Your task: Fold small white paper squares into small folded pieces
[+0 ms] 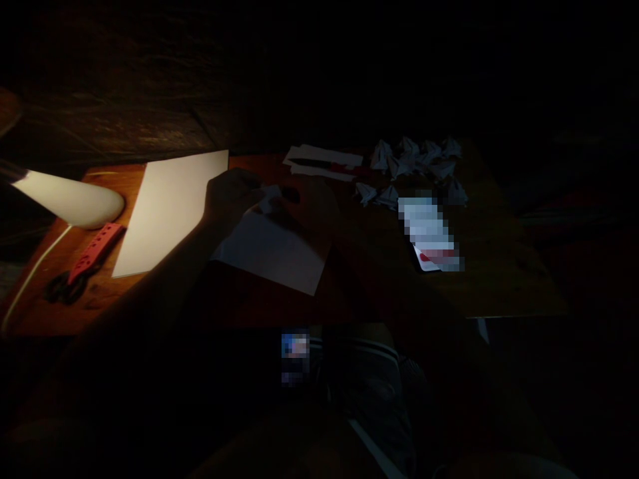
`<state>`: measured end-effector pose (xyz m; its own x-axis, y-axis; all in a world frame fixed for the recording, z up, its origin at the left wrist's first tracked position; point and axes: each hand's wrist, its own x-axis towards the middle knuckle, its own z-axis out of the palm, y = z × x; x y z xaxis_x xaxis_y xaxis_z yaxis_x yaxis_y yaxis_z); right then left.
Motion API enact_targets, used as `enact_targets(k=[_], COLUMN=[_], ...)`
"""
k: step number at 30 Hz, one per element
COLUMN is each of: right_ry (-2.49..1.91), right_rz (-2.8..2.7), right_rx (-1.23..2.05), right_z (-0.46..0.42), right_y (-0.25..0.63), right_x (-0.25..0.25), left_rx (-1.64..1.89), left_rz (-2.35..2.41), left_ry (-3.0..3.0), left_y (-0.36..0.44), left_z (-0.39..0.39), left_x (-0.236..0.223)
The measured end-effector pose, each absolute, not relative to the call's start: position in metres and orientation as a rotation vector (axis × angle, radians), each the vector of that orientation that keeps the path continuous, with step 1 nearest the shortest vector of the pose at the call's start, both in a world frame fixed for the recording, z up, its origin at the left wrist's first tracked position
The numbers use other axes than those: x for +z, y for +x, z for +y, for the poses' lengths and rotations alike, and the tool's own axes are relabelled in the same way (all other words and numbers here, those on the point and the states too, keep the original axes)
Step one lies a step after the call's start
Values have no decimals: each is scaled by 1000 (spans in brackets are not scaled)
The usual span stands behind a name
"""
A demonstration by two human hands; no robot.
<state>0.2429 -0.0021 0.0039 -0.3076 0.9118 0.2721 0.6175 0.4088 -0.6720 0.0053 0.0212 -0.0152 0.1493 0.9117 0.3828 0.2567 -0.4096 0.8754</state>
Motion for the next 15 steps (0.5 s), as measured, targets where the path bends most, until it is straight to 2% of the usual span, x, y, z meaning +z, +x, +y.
enact_targets(k=[15], right_ry=[-1307], right_rz=[-2068], right_rx=[656], right_z=[-9], right_y=[243], right_x=[15], left_rx=[1308], left_rz=[1156], left_ry=[1831], left_y=[3], left_z=[21], left_x=[-15])
